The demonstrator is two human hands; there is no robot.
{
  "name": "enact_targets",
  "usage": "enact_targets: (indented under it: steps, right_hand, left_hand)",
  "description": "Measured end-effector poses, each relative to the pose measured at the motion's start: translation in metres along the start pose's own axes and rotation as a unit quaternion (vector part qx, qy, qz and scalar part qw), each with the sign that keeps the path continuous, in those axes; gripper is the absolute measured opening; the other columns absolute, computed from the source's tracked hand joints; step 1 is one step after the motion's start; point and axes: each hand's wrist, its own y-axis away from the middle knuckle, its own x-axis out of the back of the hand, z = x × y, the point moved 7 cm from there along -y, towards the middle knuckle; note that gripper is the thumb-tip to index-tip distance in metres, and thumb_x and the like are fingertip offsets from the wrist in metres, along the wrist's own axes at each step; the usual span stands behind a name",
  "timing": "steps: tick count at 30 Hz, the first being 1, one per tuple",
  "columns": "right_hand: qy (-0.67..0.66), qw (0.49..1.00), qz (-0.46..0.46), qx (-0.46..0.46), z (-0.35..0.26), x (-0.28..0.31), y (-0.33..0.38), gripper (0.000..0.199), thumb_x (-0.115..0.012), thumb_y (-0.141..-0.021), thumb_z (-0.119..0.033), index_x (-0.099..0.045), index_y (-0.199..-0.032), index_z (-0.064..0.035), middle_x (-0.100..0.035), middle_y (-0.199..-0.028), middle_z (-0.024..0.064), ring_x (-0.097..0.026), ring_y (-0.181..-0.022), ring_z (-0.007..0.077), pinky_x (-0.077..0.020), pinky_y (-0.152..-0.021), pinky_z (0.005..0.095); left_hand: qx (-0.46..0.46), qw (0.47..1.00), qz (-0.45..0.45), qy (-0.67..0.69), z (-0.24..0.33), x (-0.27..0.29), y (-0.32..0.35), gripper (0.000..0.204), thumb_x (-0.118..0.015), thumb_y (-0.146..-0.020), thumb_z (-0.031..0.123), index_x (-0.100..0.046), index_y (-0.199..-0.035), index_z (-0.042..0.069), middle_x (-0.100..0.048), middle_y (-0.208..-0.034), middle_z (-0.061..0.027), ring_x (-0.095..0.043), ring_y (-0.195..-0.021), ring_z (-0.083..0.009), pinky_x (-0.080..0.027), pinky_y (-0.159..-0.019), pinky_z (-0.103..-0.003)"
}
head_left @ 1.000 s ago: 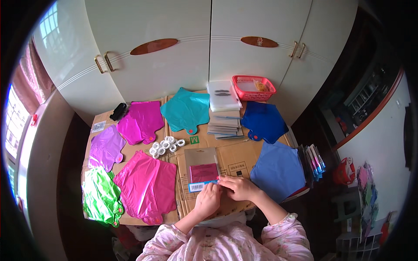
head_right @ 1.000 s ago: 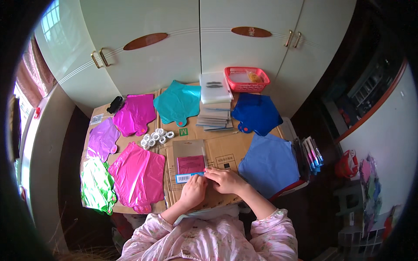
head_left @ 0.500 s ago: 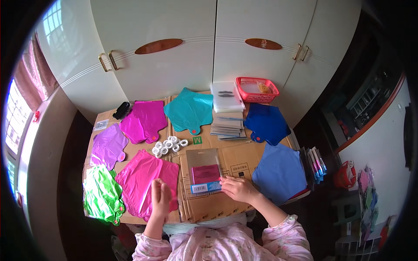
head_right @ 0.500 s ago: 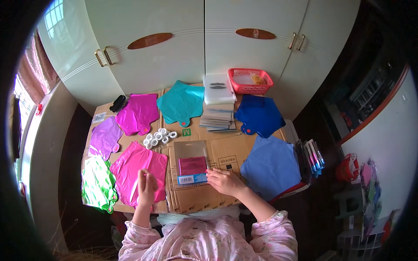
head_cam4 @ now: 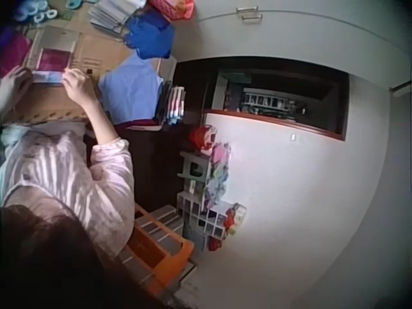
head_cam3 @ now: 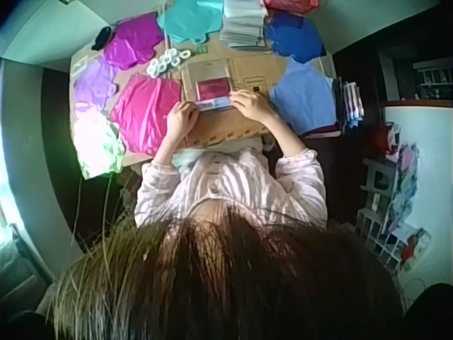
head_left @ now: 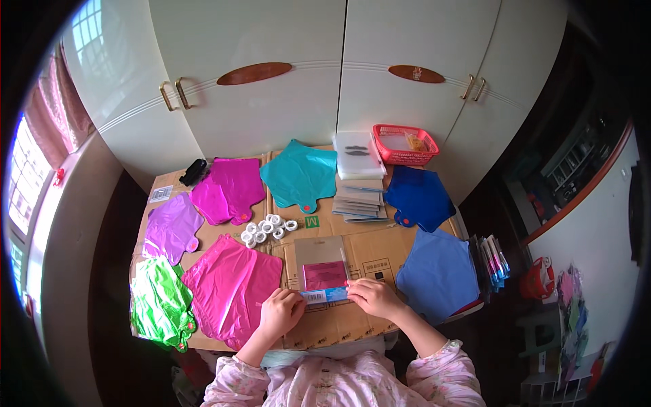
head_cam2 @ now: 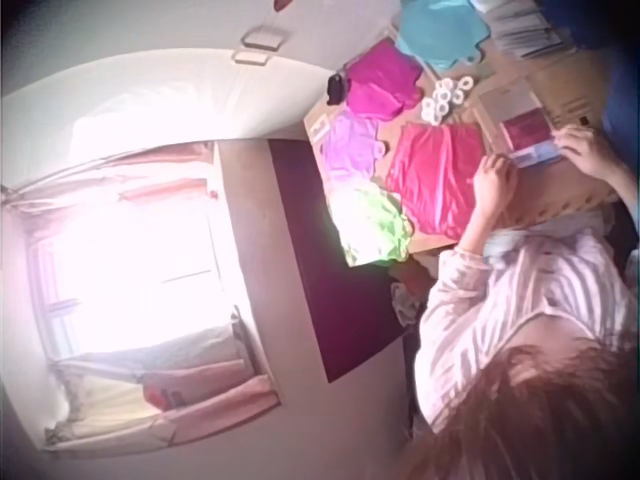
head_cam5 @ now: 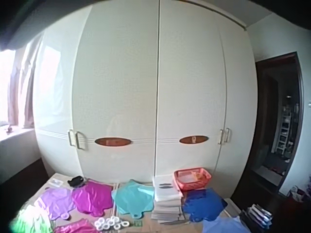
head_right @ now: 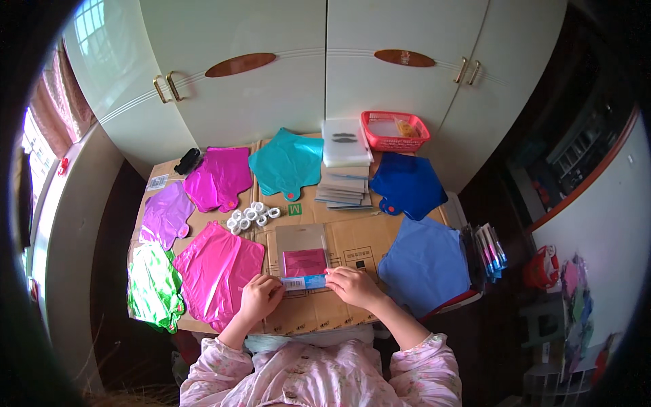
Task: Folding and packaging colorful plastic or paper decorations into clear plastic sleeves.
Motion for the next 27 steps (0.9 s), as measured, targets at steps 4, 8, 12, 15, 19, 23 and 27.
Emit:
enact_targets:
  steps: [4, 8, 12, 15, 19, 23, 27]
  right_hand:
    - [-0.080, 0.987, -0.043, -0.129, 0.012, -0.009, -0.004, 0.025, -0.070, -0.076, -0.005, -0.055, -0.096, -0.0044, -0.061, -0.083, 0.0082, -0.063, -0.086, 0.0238, -0.0502, -0.081, 0.0348]
    - [-0.045, 0.973, -0.112, -0.199, 0.016, -0.013, -0.014, 0.048, -0.072, -0.074, -0.004, -0.043, -0.112, -0.0077, -0.049, -0.101, 0.0138, -0.053, -0.105, 0.0316, -0.0460, -0.089, 0.0387]
    - [0.044, 0.965, -0.152, -0.207, 0.038, -0.022, -0.014, 0.067, -0.077, -0.072, -0.020, -0.033, -0.121, -0.0092, -0.033, -0.121, 0.0190, -0.037, -0.118, 0.0400, -0.0384, -0.097, 0.0437]
    - [0.052, 0.950, -0.178, -0.250, 0.050, -0.019, -0.017, 0.073, -0.078, -0.070, -0.035, -0.034, -0.121, -0.0058, -0.035, -0.121, 0.0166, -0.034, -0.122, 0.0383, -0.0321, -0.102, 0.0444]
    - [0.033, 0.965, -0.099, -0.242, 0.044, -0.009, -0.009, 0.066, -0.078, -0.071, -0.035, -0.044, -0.118, -0.0040, -0.043, -0.116, 0.0167, -0.040, -0.116, 0.0344, -0.0349, -0.099, 0.0416]
    - [-0.339, 0.891, -0.052, -0.298, 0.035, -0.020, 0.003, 0.039, -0.073, -0.081, -0.024, -0.058, -0.109, -0.0028, -0.060, -0.101, 0.0089, -0.055, -0.091, 0.0188, -0.0433, -0.087, 0.0306]
    - [-0.480, 0.803, -0.036, -0.352, 0.027, -0.019, 0.027, 0.010, -0.066, -0.087, -0.013, -0.068, -0.092, -0.0046, -0.066, -0.080, -0.0002, -0.056, -0.069, 0.0058, -0.0454, -0.065, 0.0205]
  left_hand:
    - [0.083, 0.996, -0.004, 0.033, -0.011, -0.009, -0.003, 0.008, -0.066, -0.071, 0.012, -0.062, -0.069, 0.006, -0.061, -0.072, -0.0050, -0.060, -0.068, -0.0261, -0.051, -0.062, -0.037]
    - [0.146, 0.987, -0.069, -0.019, -0.016, -0.013, -0.004, 0.014, -0.068, -0.070, 0.016, -0.060, -0.074, 0.005, -0.058, -0.073, -0.0089, -0.060, -0.075, -0.0288, -0.051, -0.065, -0.039]
    - [0.168, 0.982, -0.048, -0.068, -0.013, -0.007, -0.007, 0.024, -0.070, -0.071, 0.021, -0.059, -0.085, 0.004, -0.056, -0.077, -0.0117, -0.059, -0.082, -0.0300, -0.050, -0.067, -0.042]
    - [0.127, 0.988, -0.018, -0.091, -0.005, -0.007, -0.008, 0.034, -0.074, -0.071, 0.027, -0.057, -0.090, 0.004, -0.056, -0.076, -0.0112, -0.059, -0.080, -0.0305, -0.050, -0.068, -0.040]
    - [0.304, 0.940, -0.099, 0.116, -0.016, -0.017, -0.003, 0.032, -0.075, -0.077, 0.024, -0.056, -0.092, 0.003, -0.060, -0.079, -0.0067, -0.062, -0.077, -0.0231, -0.051, -0.071, -0.033]
    - [0.263, 0.810, 0.002, 0.524, -0.020, -0.038, 0.007, 0.014, -0.067, -0.085, 0.007, -0.056, -0.093, 0.003, -0.064, -0.086, -0.0021, -0.061, -0.079, -0.0116, -0.050, -0.075, -0.028]
    - [0.273, 0.754, -0.023, 0.597, 0.004, -0.028, -0.001, 0.007, -0.063, -0.088, 0.003, -0.057, -0.093, 0.003, -0.063, -0.086, 0.0009, -0.059, -0.077, -0.0068, -0.048, -0.072, -0.024]
